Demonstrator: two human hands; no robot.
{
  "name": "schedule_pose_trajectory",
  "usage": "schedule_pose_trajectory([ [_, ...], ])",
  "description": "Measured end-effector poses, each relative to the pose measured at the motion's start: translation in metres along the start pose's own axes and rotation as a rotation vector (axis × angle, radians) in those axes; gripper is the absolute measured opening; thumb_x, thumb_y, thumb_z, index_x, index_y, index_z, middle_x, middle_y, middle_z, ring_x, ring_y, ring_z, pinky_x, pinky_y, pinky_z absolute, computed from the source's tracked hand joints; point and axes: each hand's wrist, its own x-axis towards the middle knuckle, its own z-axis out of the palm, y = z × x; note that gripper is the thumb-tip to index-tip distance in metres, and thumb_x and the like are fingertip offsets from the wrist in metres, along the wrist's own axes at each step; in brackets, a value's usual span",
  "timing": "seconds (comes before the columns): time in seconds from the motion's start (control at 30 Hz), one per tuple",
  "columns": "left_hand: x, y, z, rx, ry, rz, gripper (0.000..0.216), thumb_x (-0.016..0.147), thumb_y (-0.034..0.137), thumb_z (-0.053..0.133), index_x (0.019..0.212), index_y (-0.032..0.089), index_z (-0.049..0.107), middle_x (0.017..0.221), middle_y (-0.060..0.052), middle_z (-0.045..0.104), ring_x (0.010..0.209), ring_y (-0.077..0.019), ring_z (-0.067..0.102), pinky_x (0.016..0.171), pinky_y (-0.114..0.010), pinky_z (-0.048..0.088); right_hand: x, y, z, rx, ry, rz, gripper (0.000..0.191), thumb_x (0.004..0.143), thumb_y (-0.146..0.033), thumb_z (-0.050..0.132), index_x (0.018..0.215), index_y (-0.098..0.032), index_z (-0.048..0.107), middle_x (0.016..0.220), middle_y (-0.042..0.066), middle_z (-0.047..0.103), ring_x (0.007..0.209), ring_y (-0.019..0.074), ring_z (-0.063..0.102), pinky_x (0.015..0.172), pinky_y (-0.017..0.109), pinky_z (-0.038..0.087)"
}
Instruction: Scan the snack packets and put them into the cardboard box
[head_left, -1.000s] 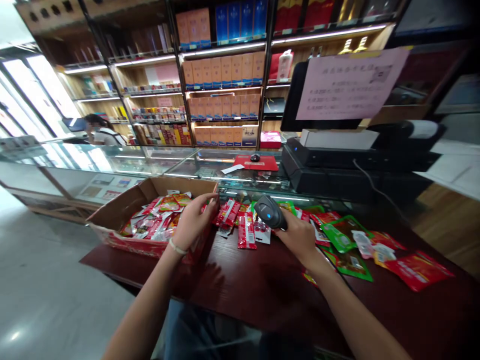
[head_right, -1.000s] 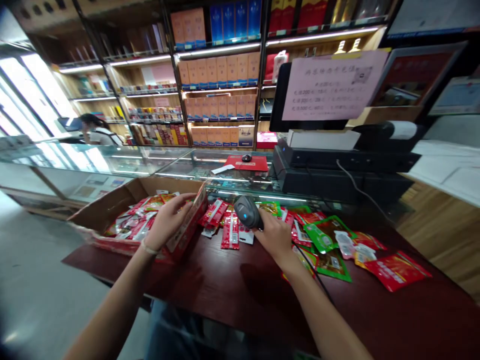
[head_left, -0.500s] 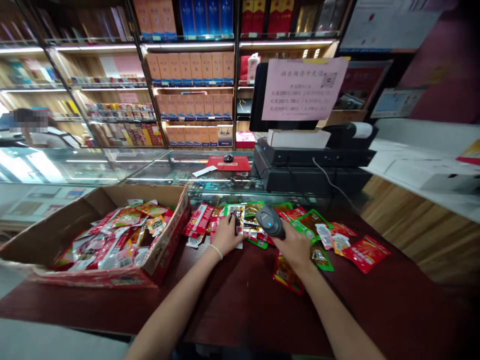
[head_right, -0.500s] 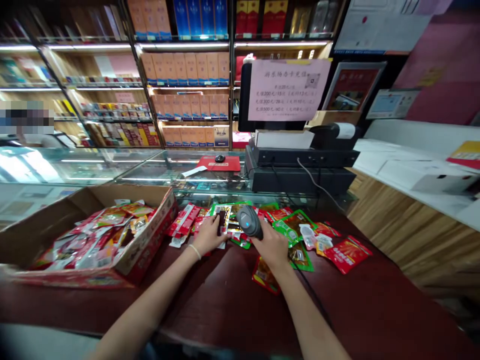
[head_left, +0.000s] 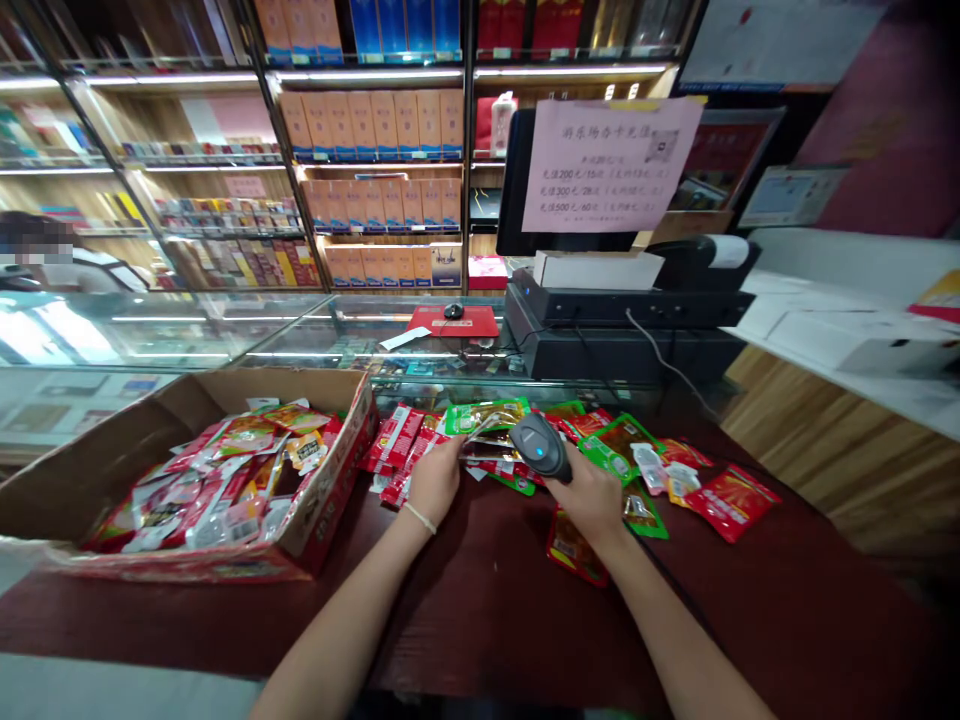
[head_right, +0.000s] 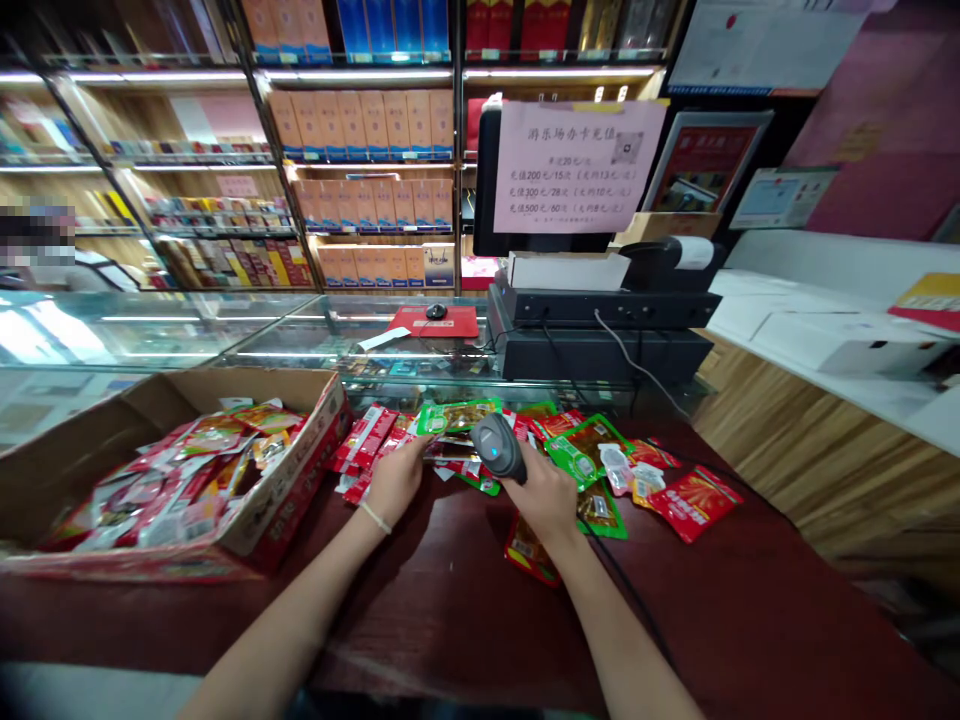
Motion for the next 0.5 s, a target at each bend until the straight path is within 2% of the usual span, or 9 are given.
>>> schedule_pose_trajectory([
  [0.13,0.004,0.002,-0.019,0.003,0.163,0.130,0.043,0.078,0.008,0.046,0.114,0.025,0.061,0.114,-0.007,0.066,0.107,-0.0235,0.059,0.095,-0.037,0.044,0.000,0.001,-0.002,-0.022,0.009,0.053,0.042,0.079,-0.042,0.056,0.112,-0.019,0.065,0.081,0.007,0.073,0.065,0.0217,0.065,0.055,0.028,0.040],
  [0.23,0.006,-0.004,-0.025,0.004,0.247,0.225,0.042,0.070,0.002,0.044,0.101,0.023,0.063,0.113,-0.007,0.066,0.112,-0.0232,0.056,0.099,-0.040,0.041,0.000,0.003,-0.002,-0.019,0.023,0.062,0.044,0.078,-0.045,0.056,0.113,-0.020,0.064,0.080,0.007,0.073,0.062,0.0220,0.064,0.055,0.029,0.039],
  [0.37,0.007,-0.020,-0.024,0.038,0.404,0.298,0.024,0.074,0.007,0.048,0.082,0.023,0.063,0.105,-0.007,0.066,0.110,-0.0240,0.055,0.100,-0.044,0.037,-0.001,0.001,-0.003,-0.001,0.028,0.064,0.041,0.079,-0.046,0.056,0.108,-0.019,0.066,0.077,0.007,0.072,0.062,0.0228,0.065,0.054,0.029,0.040],
  [0.5,0.006,-0.031,-0.025,0.122,0.523,0.260,0.014,0.080,0.017,0.054,0.075,0.024,0.065,0.090,-0.007,0.065,0.100,-0.0246,0.054,0.096,-0.043,0.035,-0.001,-0.004,-0.009,0.087,0.023,0.031,0.038,0.079,-0.043,0.058,0.106,-0.018,0.066,0.078,0.008,0.072,0.069,0.0232,0.067,0.059,0.028,0.043],
])
